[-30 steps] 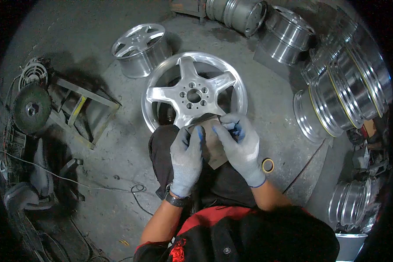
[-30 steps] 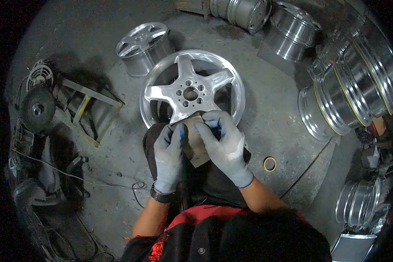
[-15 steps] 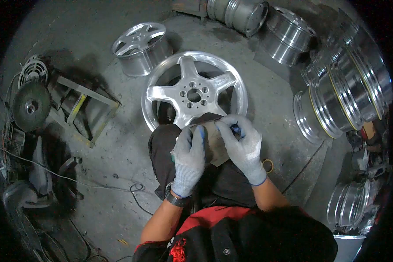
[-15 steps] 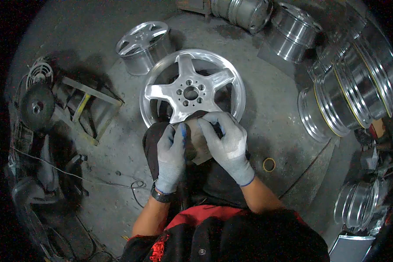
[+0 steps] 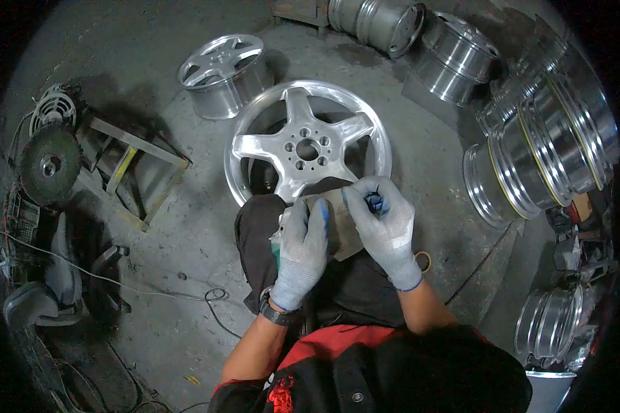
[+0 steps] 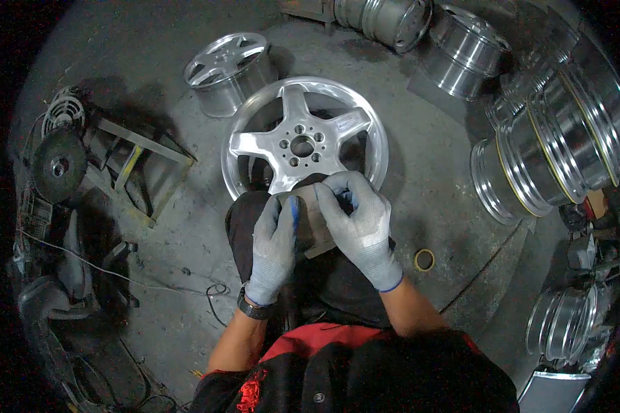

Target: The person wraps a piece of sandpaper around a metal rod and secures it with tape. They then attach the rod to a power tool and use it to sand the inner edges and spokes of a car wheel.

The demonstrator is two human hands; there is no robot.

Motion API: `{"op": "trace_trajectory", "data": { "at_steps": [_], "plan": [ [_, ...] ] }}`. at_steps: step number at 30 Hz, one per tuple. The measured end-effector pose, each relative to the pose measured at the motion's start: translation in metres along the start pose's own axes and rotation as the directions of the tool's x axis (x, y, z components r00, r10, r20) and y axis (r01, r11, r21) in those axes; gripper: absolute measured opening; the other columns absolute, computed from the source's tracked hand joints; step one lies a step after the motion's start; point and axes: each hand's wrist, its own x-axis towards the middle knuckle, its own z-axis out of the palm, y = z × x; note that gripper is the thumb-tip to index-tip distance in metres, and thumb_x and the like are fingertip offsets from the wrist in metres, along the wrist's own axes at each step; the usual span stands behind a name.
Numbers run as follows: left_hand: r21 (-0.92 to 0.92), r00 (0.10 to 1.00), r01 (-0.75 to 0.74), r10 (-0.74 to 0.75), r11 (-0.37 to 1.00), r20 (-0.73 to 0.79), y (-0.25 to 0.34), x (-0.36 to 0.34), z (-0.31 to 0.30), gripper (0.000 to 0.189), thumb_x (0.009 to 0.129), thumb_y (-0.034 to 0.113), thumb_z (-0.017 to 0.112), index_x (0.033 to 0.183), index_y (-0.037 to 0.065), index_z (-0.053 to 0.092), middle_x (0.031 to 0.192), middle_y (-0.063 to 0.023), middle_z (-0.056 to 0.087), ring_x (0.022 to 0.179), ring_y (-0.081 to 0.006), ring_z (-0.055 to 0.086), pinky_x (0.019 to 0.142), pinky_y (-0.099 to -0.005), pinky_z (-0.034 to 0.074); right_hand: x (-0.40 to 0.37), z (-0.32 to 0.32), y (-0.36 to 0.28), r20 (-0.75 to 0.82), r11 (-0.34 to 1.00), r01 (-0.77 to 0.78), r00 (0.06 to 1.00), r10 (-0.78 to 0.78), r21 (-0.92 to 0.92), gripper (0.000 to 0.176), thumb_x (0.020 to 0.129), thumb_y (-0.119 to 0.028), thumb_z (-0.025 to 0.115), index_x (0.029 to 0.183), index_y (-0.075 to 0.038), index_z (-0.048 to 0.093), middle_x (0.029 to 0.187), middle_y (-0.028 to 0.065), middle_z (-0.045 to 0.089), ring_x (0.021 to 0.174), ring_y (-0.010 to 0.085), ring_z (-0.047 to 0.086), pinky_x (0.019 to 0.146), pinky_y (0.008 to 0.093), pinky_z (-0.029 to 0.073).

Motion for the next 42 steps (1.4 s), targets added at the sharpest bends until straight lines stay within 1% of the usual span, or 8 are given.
{"op": "trace_trajectory", "data": {
  "at_steps": [8,14,17,19,32,34,37,42],
  "plan": [
    [-0.039,1.000,0.020,-0.020,0.999,-0.001,0.000,0.003,0.000,0.037,0.095,0.003,0.063,0.131,-0.006,0.059,0.125,-0.0297,0.060,0.104,-0.0432,0.063,0.090,-0.0490,0.053,-0.001,0.001,-0.002,0.027,0.996,-0.080,0.996,0.079,0.033,0.013,0.092,-0.006,0.077,0.096,-0.001,0.066,0.079,0.0055,0.068,0.068,0.0075,0.061,0.065,0.0287,0.053],
    [-0.313,0.952,0.294,-0.304,0.903,0.016,0.020,0.012,-0.005,0.031,0.099,0.004,0.060,0.128,-0.006,0.060,0.122,-0.0290,0.062,0.099,-0.0439,0.063,0.092,-0.0471,0.052,-0.004,0.004,0.002,0.058,0.989,-0.148,0.987,0.148,-0.006,0.022,0.097,-0.013,0.072,0.113,0.002,0.066,0.092,0.0118,0.072,0.076,0.0150,0.068,0.073,0.0305,0.056],
    [-0.322,0.963,0.253,-0.269,0.912,-0.007,0.017,0.008,0.001,0.030,0.100,0.003,0.058,0.128,-0.007,0.060,0.118,-0.0284,0.063,0.096,-0.0438,0.063,0.088,-0.0479,0.053,-0.008,0.007,0.001,0.103,0.996,0.010,0.995,-0.001,-0.087,0.028,0.101,-0.015,0.066,0.122,0.003,0.064,0.101,0.0184,0.073,0.087,0.0234,0.075,0.077,0.0343,0.057],
    [0.032,0.982,-0.095,0.099,0.995,-0.162,0.009,0.001,0.009,0.031,0.100,0.002,0.058,0.129,-0.008,0.059,0.116,-0.0279,0.063,0.096,-0.0430,0.063,0.085,-0.0491,0.053,-0.009,0.009,0.001,0.090,0.995,0.052,0.995,-0.044,-0.087,0.027,0.101,-0.015,0.065,0.121,0.003,0.064,0.103,0.0205,0.073,0.092,0.0256,0.076,0.078,0.0356,0.058],
    [0.212,0.989,-0.117,0.133,0.970,-0.064,0.003,0.001,0.010,0.031,0.100,0.002,0.058,0.129,-0.007,0.058,0.121,-0.0280,0.062,0.098,-0.0426,0.065,0.080,-0.0475,0.056,-0.004,0.000,0.003,0.148,0.976,-0.205,0.970,0.193,0.073,0.024,0.105,-0.019,0.062,0.102,0.003,0.069,0.074,0.0033,0.057,0.067,0.0060,0.049,0.062,0.0271,0.043],
    [-0.035,0.975,-0.052,0.043,0.998,-0.219,0.019,0.007,0.009,0.029,0.110,0.024,0.053,0.107,-0.003,0.065,0.087,-0.0068,0.064,0.079,-0.0109,0.052,0.071,-0.0299,0.045,-0.003,0.000,0.003,0.153,0.970,-0.232,0.963,0.220,0.070,0.024,0.105,-0.019,0.063,0.102,0.003,0.069,0.074,0.0042,0.058,0.067,0.0065,0.049,0.062,0.0276,0.043],
    [-0.315,0.965,0.217,-0.252,0.924,-0.073,0.033,0.010,-0.002,0.023,0.106,0.019,0.060,0.103,-0.002,0.067,0.087,-0.0023,0.065,0.080,-0.0075,0.054,0.073,-0.0269,0.046,-0.002,-0.001,0.000,0.162,0.972,-0.226,0.963,0.213,0.065,0.022,0.104,-0.019,0.063,0.102,0.003,0.069,0.076,0.0066,0.059,0.068,0.0085,0.051,0.063,0.0289,0.045],
    [-0.384,0.988,0.154,-0.142,0.910,0.058,0.042,0.026,-0.031,0.018,0.101,0.014,0.066,0.104,-0.003,0.069,0.085,-0.0075,0.071,0.075,-0.0085,0.062,0.070,-0.0264,0.051,0.006,-0.016,-0.003,0.285,1.000,0.006,0.959,0.000,-0.020,0.018,0.100,-0.016,0.066,0.104,0.001,0.070,0.083,0.0118,0.065,0.074,0.0159,0.060,0.072,0.0321,0.051]
  ]
}}
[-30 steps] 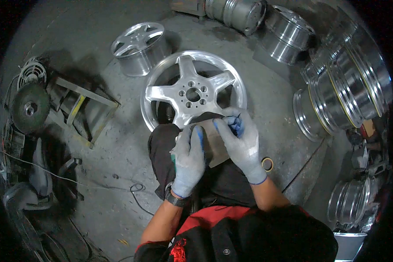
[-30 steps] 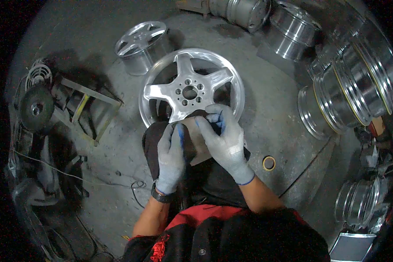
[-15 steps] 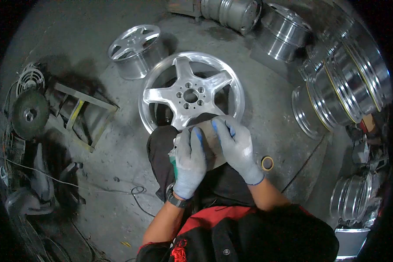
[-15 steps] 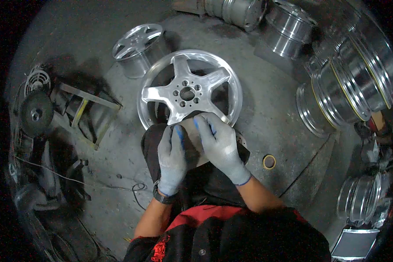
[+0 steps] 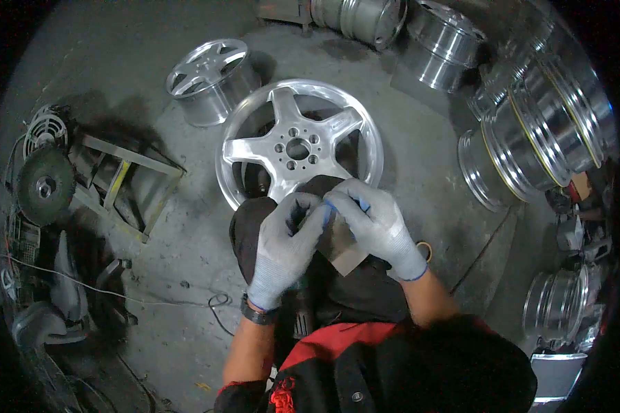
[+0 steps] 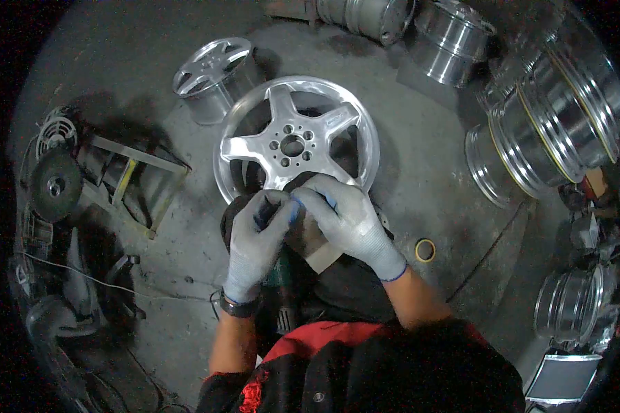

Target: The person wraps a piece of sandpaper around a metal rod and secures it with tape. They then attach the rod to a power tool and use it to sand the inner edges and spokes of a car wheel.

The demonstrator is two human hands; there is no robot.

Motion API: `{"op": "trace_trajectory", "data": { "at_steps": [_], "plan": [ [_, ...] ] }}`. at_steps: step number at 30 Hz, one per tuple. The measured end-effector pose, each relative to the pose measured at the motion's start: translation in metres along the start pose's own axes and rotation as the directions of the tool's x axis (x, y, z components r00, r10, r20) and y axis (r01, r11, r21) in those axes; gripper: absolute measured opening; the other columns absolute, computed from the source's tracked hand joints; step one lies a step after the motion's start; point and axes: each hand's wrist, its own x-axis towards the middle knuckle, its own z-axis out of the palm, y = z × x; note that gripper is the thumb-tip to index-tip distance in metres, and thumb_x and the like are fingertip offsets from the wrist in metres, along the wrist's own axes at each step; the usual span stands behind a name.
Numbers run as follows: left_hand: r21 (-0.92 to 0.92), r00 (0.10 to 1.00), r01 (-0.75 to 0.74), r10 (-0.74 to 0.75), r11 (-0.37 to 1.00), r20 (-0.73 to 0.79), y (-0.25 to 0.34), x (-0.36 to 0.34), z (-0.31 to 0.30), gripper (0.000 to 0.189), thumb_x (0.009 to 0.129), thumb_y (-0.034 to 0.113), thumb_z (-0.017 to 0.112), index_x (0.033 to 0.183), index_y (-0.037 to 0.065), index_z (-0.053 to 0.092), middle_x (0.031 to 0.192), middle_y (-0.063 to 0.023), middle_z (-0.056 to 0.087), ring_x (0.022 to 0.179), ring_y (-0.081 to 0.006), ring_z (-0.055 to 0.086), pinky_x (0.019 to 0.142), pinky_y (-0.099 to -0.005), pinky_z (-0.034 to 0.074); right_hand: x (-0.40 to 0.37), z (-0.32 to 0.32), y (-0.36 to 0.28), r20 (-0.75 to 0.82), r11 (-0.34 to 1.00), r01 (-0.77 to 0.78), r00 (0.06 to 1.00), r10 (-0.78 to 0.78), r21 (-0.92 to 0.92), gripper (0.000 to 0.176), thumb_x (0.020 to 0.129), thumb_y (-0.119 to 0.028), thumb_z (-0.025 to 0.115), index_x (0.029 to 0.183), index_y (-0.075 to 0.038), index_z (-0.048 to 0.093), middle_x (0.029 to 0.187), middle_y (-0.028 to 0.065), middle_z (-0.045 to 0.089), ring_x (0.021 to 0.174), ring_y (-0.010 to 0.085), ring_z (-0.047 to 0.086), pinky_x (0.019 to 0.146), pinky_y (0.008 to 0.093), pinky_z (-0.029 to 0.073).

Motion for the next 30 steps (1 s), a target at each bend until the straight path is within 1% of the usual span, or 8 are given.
{"op": "trace_trajectory", "data": {
  "at_steps": [4,6,9,15,17,20,24,30],
  "plan": [
    [-0.023,0.980,0.134,-0.129,0.991,0.152,0.009,0.002,-0.009,0.014,0.101,0.011,0.065,0.102,-0.003,0.068,0.087,-0.0016,0.069,0.079,-0.0069,0.060,0.073,-0.0257,0.050,0.005,-0.009,-0.009,0.137,0.999,0.020,0.990,-0.017,-0.026,0.020,0.097,-0.018,0.069,0.106,-0.001,0.069,0.089,0.0127,0.068,0.081,0.0202,0.066,0.078,0.0339,0.053],
    [-0.087,0.990,-0.002,-0.010,0.996,-0.138,0.003,0.002,-0.006,0.012,0.102,0.010,0.064,0.105,-0.001,0.067,0.090,-0.0021,0.068,0.082,-0.0077,0.059,0.077,-0.0259,0.050,0.004,-0.013,-0.013,0.183,0.999,-0.038,0.982,0.045,-0.038,0.021,0.095,-0.018,0.070,0.106,-0.001,0.068,0.090,0.0122,0.068,0.082,0.0199,0.066,0.078,0.0339,0.053],
    [-0.123,0.967,-0.103,0.071,0.987,-0.245,-0.011,0.002,-0.009,0.018,0.103,0.016,0.065,0.111,0.000,0.066,0.098,-0.0032,0.067,0.087,-0.0090,0.059,0.081,-0.0261,0.050,0.001,-0.016,-0.012,0.258,0.998,-0.059,0.964,0.061,-0.017,0.020,0.093,-0.017,0.073,0.102,0.000,0.068,0.091,0.0119,0.068,0.083,0.0169,0.065,0.079,0.0335,0.052],
    [-0.227,0.959,-0.132,0.067,0.965,-0.274,-0.032,-0.007,-0.003,0.024,0.107,0.022,0.063,0.117,0.001,0.063,0.101,-0.0031,0.065,0.091,-0.0096,0.059,0.082,-0.0268,0.050,-0.006,-0.004,-0.001,-0.065,0.990,-0.015,0.998,0.024,0.138,0.024,0.089,-0.007,0.075,0.111,-0.001,0.067,0.097,0.0091,0.071,0.091,0.0153,0.068,0.085,0.0335,0.054],
    [-0.269,0.932,-0.138,0.033,0.953,-0.361,-0.034,-0.009,-0.001,0.022,0.108,0.022,0.060,0.117,0.002,0.061,0.100,-0.0018,0.064,0.088,-0.0082,0.058,0.078,-0.0258,0.049,-0.010,-0.004,-0.012,-0.108,0.967,0.151,0.985,-0.131,0.206,0.031,0.088,0.003,0.072,0.118,0.001,0.066,0.114,0.0090,0.071,0.100,0.0153,0.067,0.090,0.0320,0.054],
    [-0.228,0.907,-0.134,0.027,0.964,-0.419,-0.032,-0.006,-0.004,0.021,0.109,0.023,0.058,0.117,0.003,0.060,0.099,-0.0005,0.061,0.086,-0.0073,0.056,0.075,-0.0242,0.048,-0.014,-0.008,-0.004,0.035,0.938,0.264,0.960,-0.278,0.225,0.041,0.088,0.005,0.069,0.129,0.002,0.063,0.124,0.0129,0.068,0.111,0.0180,0.066,0.096,0.0326,0.053],
    [-0.221,0.885,-0.151,0.033,0.964,-0.464,-0.038,-0.001,-0.001,0.019,0.110,0.023,0.057,0.114,0.004,0.060,0.097,0.0000,0.059,0.084,-0.0067,0.054,0.073,-0.0226,0.047,-0.020,-0.001,-0.006,0.051,0.950,0.090,0.993,-0.110,0.298,0.048,0.089,-0.007,0.076,0.133,0.002,0.060,0.128,0.0161,0.066,0.119,0.0220,0.064,0.104,0.0350,0.050],
    [-0.101,0.864,-0.252,0.177,0.962,-0.471,-0.030,-0.004,0.011,0.020,0.110,0.022,0.055,0.113,0.002,0.059,0.097,-0.0022,0.062,0.086,-0.0094,0.056,0.076,-0.0260,0.048,-0.010,0.018,-0.009,-0.160,0.971,0.236,0.961,-0.227,0.040,0.044,0.088,-0.002,0.076,0.129,0.001,0.060,0.121,0.0136,0.068,0.107,0.0179,0.066,0.094,0.0324,0.053]
  ]
}}
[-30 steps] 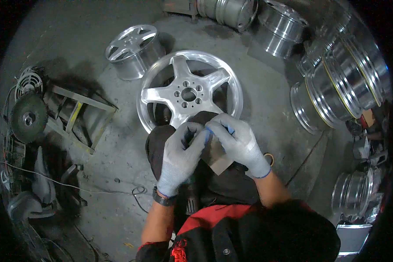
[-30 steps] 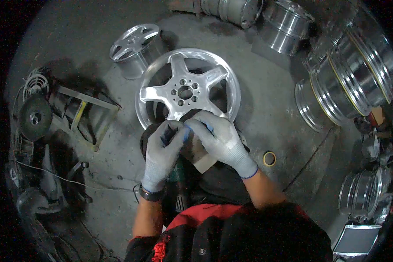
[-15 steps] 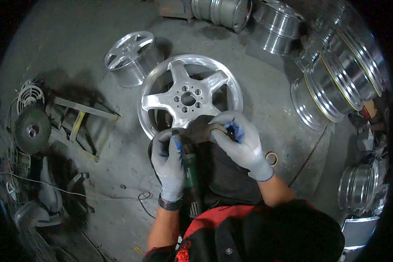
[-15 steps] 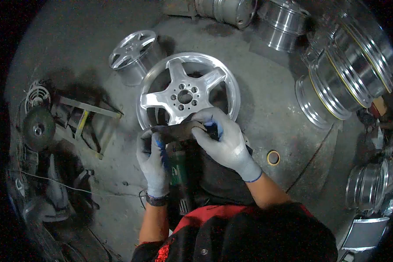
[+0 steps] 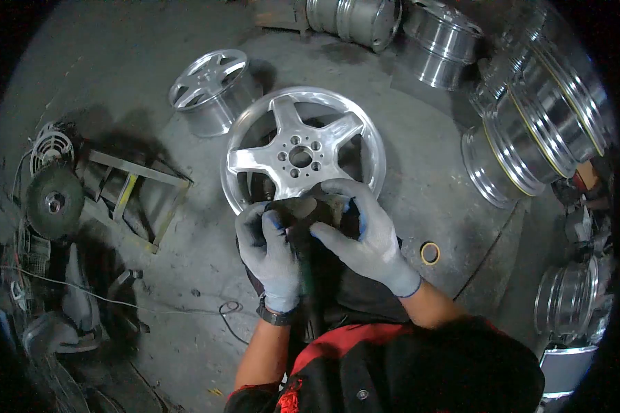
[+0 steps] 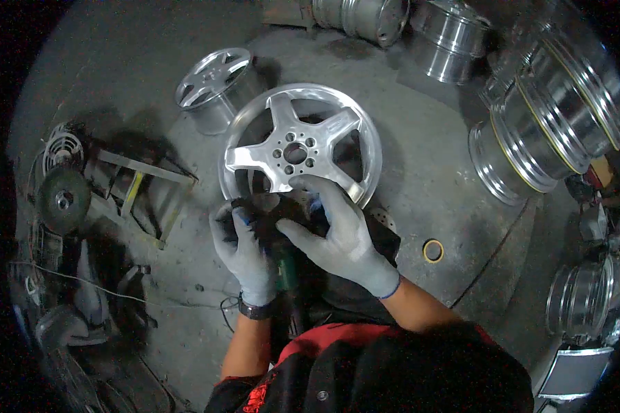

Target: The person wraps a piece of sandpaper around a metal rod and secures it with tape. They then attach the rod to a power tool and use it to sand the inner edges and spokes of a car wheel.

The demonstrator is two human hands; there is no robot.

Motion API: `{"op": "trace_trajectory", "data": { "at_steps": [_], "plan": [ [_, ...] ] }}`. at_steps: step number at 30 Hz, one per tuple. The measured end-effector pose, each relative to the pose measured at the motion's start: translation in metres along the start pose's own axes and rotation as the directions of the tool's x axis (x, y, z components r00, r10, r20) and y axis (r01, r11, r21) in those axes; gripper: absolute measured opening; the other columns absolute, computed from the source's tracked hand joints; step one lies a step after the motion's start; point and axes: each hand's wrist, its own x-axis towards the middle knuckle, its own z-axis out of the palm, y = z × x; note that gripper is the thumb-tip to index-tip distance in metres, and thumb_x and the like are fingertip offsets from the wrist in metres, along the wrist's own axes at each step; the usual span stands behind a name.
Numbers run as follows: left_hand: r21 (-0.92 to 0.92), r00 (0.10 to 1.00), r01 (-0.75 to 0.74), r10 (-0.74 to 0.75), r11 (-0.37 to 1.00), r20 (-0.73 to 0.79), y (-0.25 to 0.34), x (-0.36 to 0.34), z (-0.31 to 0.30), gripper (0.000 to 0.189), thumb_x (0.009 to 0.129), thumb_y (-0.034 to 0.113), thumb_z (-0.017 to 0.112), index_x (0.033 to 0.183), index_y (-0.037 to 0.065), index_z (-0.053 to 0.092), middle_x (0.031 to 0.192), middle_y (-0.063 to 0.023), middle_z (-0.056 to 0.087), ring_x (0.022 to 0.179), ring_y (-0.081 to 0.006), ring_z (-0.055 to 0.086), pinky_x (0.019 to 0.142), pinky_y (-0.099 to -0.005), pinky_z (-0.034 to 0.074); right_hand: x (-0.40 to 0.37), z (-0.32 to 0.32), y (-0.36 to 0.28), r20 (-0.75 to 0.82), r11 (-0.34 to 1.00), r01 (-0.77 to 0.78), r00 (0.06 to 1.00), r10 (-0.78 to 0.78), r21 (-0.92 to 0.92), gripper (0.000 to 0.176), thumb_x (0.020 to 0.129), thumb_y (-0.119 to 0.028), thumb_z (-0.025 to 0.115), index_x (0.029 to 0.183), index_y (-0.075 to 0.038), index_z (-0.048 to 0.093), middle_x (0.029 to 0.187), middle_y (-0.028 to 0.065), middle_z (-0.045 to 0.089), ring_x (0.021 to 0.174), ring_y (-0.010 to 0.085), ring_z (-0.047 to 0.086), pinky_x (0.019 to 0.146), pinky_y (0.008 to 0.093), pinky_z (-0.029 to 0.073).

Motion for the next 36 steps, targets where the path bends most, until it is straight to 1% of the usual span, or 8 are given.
{"op": "trace_trajectory", "data": {
  "at_steps": [10,15,22,25,28,30,34,36],
  "plan": [
    [-0.030,0.996,0.011,-0.013,1.000,-0.086,-0.003,0.006,-0.008,0.022,0.108,0.020,0.058,0.116,0.000,0.059,0.106,-0.0079,0.065,0.094,-0.0140,0.060,0.086,-0.0301,0.051,-0.006,-0.003,0.000,0.058,0.933,-0.264,0.965,0.257,0.246,0.035,0.095,-0.004,0.071,0.128,0.000,0.061,0.113,0.0100,0.070,0.103,0.0134,0.067,0.091,0.0295,0.054],
    [0.128,0.987,-0.139,0.149,0.982,-0.068,0.001,0.007,-0.007,0.020,0.106,0.016,0.058,0.117,-0.001,0.060,0.106,-0.0084,0.065,0.094,-0.0154,0.060,0.086,-0.0314,0.051,-0.008,-0.008,0.005,0.017,0.990,-0.053,0.999,0.051,0.133,0.027,0.098,-0.001,0.067,0.125,0.001,0.064,0.113,0.0098,0.071,0.102,0.0122,0.068,0.090,0.0280,0.054],
    [0.245,0.975,-0.179,0.204,0.953,-0.084,0.001,0.002,-0.001,0.018,0.105,0.013,0.060,0.114,-0.002,0.062,0.105,-0.0122,0.068,0.093,-0.0187,0.062,0.086,-0.0329,0.051,-0.006,-0.002,0.000,-0.087,0.970,-0.157,0.981,0.176,0.185,0.027,0.097,-0.002,0.067,0.125,0.000,0.066,0.109,0.0115,0.074,0.095,0.0131,0.071,0.084,0.0286,0.056],
    [0.237,0.988,-0.111,0.133,0.965,-0.080,0.011,0.003,0.005,0.016,0.106,0.013,0.058,0.112,-0.002,0.062,0.103,-0.0102,0.066,0.093,-0.0170,0.060,0.088,-0.0319,0.049,-0.001,-0.007,-0.002,-0.159,0.997,-0.076,0.984,0.079,0.025,0.026,0.097,-0.002,0.067,0.123,-0.002,0.068,0.103,0.0136,0.075,0.092,0.0132,0.071,0.080,0.0283,0.056],
    [0.251,0.994,-0.073,0.092,0.965,-0.065,0.012,0.003,0.004,0.016,0.107,0.014,0.057,0.109,-0.001,0.061,0.101,-0.0076,0.064,0.094,-0.0150,0.057,0.090,-0.0308,0.048,0.000,-0.016,0.016,0.042,0.962,0.204,0.979,-0.200,-0.184,0.020,0.096,0.003,0.064,0.115,0.001,0.070,0.104,0.0084,0.073,0.089,0.0112,0.067,0.081,0.0271,0.054],
    [0.269,0.993,-0.076,0.096,0.960,-0.063,0.010,0.003,0.003,0.016,0.107,0.014,0.057,0.108,-0.001,0.061,0.101,-0.0075,0.064,0.093,-0.0149,0.057,0.089,-0.0307,0.048,0.001,-0.015,0.004,0.059,0.967,-0.256,0.965,0.256,-0.018,0.019,0.094,0.004,0.064,0.111,0.003,0.071,0.104,0.0089,0.073,0.093,0.0143,0.068,0.087,0.0311,0.055],
    [0.344,0.969,-0.226,0.248,0.911,-0.021,0.006,-0.003,0.001,0.014,0.103,0.009,0.060,0.110,-0.002,0.064,0.098,-0.0152,0.068,0.089,-0.0238,0.066,0.082,-0.0353,0.053,0.006,-0.016,0.005,0.095,0.941,-0.281,0.959,0.267,0.188,0.026,0.091,-0.007,0.076,0.114,0.001,0.067,0.102,0.0137,0.072,0.087,0.0175,0.069,0.081,0.0309,0.055],
    [0.393,0.942,-0.320,0.335,0.862,0.030,0.009,-0.008,0.002,0.013,0.102,0.008,0.060,0.109,-0.003,0.064,0.098,-0.0157,0.068,0.089,-0.0250,0.067,0.082,-0.0354,0.054,0.007,-0.013,0.004,0.087,0.988,-0.095,0.993,0.084,0.125,0.034,0.088,-0.012,0.081,0.113,0.002,0.063,0.103,0.0114,0.069,0.093,0.0180,0.067,0.086,0.0317,0.054]
  ]
}}
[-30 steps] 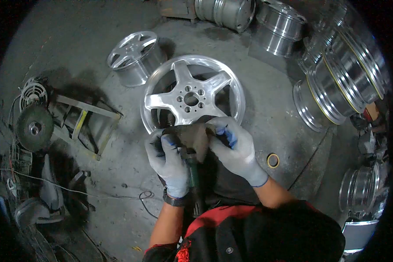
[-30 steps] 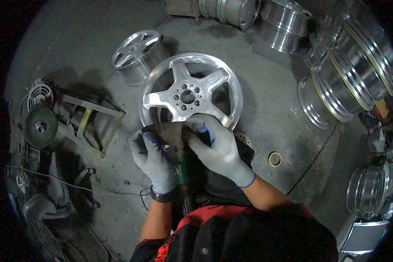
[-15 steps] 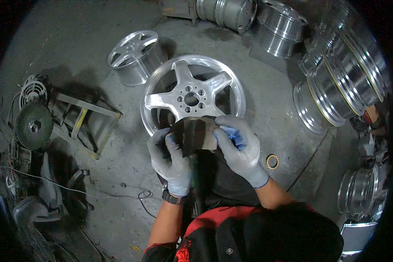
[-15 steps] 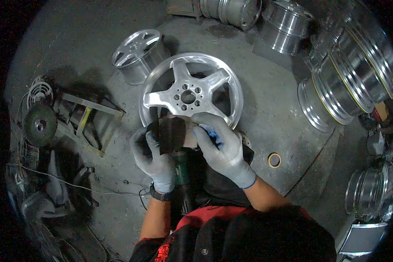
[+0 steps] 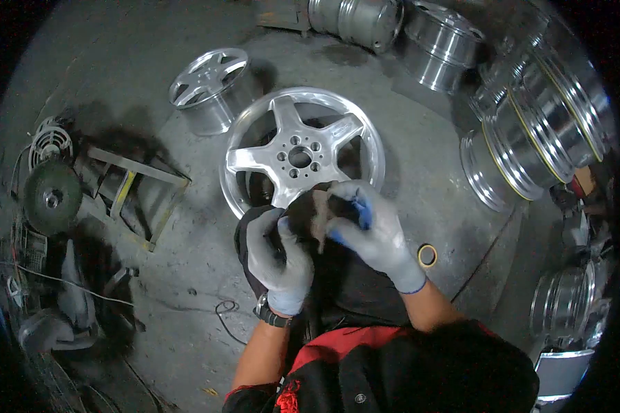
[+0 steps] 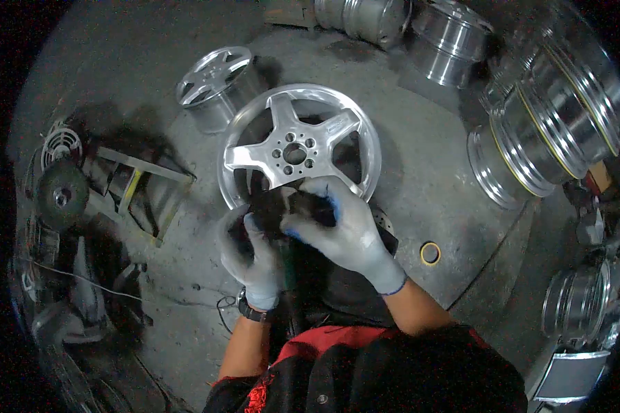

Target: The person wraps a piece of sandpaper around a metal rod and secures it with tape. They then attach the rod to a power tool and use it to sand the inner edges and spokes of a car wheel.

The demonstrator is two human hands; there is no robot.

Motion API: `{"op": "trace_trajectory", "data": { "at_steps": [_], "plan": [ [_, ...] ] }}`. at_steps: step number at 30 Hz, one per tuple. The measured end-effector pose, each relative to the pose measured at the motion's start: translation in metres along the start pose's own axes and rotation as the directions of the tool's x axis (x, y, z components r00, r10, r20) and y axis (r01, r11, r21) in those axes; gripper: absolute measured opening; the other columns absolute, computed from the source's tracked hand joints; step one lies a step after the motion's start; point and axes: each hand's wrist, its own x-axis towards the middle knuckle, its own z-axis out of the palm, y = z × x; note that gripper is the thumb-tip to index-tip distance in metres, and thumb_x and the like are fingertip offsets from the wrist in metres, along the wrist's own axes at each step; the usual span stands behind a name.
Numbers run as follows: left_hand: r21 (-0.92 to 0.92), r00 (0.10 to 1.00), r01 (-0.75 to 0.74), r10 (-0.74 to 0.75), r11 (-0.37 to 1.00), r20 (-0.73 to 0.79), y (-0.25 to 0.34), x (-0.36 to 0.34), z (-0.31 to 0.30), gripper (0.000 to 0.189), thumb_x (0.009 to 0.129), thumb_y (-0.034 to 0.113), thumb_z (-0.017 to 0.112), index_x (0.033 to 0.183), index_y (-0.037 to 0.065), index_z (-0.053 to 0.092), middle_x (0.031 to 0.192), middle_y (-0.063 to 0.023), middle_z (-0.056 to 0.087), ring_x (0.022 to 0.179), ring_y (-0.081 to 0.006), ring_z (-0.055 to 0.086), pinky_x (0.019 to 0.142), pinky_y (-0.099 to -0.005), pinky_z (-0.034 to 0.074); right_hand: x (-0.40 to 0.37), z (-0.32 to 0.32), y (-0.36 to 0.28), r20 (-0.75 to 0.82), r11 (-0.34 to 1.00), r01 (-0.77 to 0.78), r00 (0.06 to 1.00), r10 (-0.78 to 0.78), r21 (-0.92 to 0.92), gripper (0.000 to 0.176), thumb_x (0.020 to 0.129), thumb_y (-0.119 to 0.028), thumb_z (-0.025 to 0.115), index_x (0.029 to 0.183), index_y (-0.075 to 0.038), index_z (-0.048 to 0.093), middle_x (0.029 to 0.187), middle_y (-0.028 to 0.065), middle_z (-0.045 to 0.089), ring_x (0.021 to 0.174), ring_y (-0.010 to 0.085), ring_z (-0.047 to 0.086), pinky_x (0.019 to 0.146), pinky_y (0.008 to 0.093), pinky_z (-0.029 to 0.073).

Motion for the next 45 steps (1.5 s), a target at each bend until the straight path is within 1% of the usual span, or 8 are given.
{"op": "trace_trajectory", "data": {
  "at_steps": [5,14,26,32,38,42,43,45],
  "plan": [
    [-0.126,0.994,0.113,-0.111,0.986,0.022,-0.001,-0.009,0.001,0.015,0.103,0.009,0.060,0.112,-0.003,0.063,0.100,-0.0139,0.068,0.087,-0.0212,0.064,0.080,-0.0309,0.053,-0.001,0.006,0.002,-0.074,0.988,-0.071,0.995,0.062,-0.136,0.037,0.087,-0.012,0.083,0.113,0.000,0.059,0.100,0.0080,0.066,0.095,0.0138,0.064,0.085,0.0325,0.054],
    [-0.460,0.850,0.519,-0.490,0.721,0.192,0.005,0.004,-0.004,0.025,0.108,0.027,0.061,0.112,0.003,0.062,0.094,0.0008,0.060,0.080,-0.0059,0.051,0.071,-0.0232,0.043,0.000,0.001,-0.002,-0.133,0.911,-0.198,0.956,0.261,0.361,0.025,0.092,-0.002,0.075,0.113,-0.001,0.062,0.099,0.0030,0.067,0.089,0.0062,0.062,0.081,0.0239,0.052],
    [-0.325,0.869,0.494,-0.444,0.806,0.218,-0.006,0.004,-0.003,0.021,0.107,0.025,0.062,0.109,0.004,0.062,0.084,0.0018,0.058,0.071,-0.0040,0.050,0.062,-0.0219,0.043,0.002,-0.013,0.001,-0.120,0.952,-0.242,0.956,0.267,0.189,0.021,0.095,-0.007,0.074,0.115,0.000,0.072,0.106,0.0044,0.072,0.089,0.0043,0.062,0.079,0.0246,0.052],
    [-0.344,0.842,0.536,-0.458,0.771,0.285,0.002,0.019,-0.005,0.018,0.106,0.023,0.063,0.108,0.005,0.063,0.080,0.0026,0.058,0.065,-0.0035,0.050,0.055,-0.0209,0.040,0.006,-0.027,0.003,0.133,0.990,-0.140,0.981,0.143,-0.032,0.031,0.097,-0.009,0.072,0.126,-0.001,0.068,0.108,0.0063,0.072,0.090,0.0085,0.064,0.083,0.0284,0.055],
    [-0.409,0.837,0.536,-0.527,0.738,0.147,0.000,0.027,0.006,0.024,0.103,0.027,0.068,0.111,0.006,0.063,0.073,0.0049,0.056,0.055,-0.0017,0.046,0.047,-0.0196,0.034,-0.008,0.004,-0.020,0.110,0.905,-0.406,0.912,0.394,0.127,0.027,0.096,-0.006,0.072,0.121,0.002,0.070,0.100,0.0045,0.072,0.081,0.0061,0.063,0.070,0.0235,0.052],
    [-0.525,0.744,0.609,-0.657,0.594,0.120,0.007,0.028,0.011,0.027,0.102,0.031,0.069,0.113,0.007,0.063,0.075,0.0054,0.057,0.055,-0.0007,0.044,0.047,-0.0188,0.032,-0.023,0.027,-0.008,-0.037,0.913,-0.320,0.940,0.340,0.254,0.029,0.095,-0.001,0.071,0.123,0.002,0.067,0.095,0.0054,0.071,0.078,0.0063,0.062,0.069,0.0236,0.051],
    [-0.571,0.704,0.641,-0.688,0.513,0.174,0.007,0.029,0.008,0.029,0.106,0.029,0.065,0.114,0.001,0.065,0.097,-0.0021,0.065,0.085,-0.0074,0.059,0.076,-0.0235,0.049,-0.024,0.029,-0.009,-0.064,0.911,-0.322,0.935,0.348,0.257,0.031,0.095,-0.001,0.071,0.125,0.003,0.066,0.094,0.0052,0.071,0.077,0.0063,0.062,0.068,0.0236,0.051],
    [-0.581,0.729,0.633,-0.647,0.512,0.224,0.006,0.030,0.006,0.032,0.108,0.032,0.060,0.114,0.001,0.065,0.097,-0.0035,0.066,0.085,-0.0095,0.060,0.078,-0.0255,0.050,-0.025,0.031,-0.012,-0.094,0.910,-0.323,0.929,0.357,0.258,0.033,0.095,0.000,0.071,0.127,0.003,0.065,0.093,0.0050,0.071,0.077,0.0063,0.062,0.067,0.0235,0.051]
  ]
}}
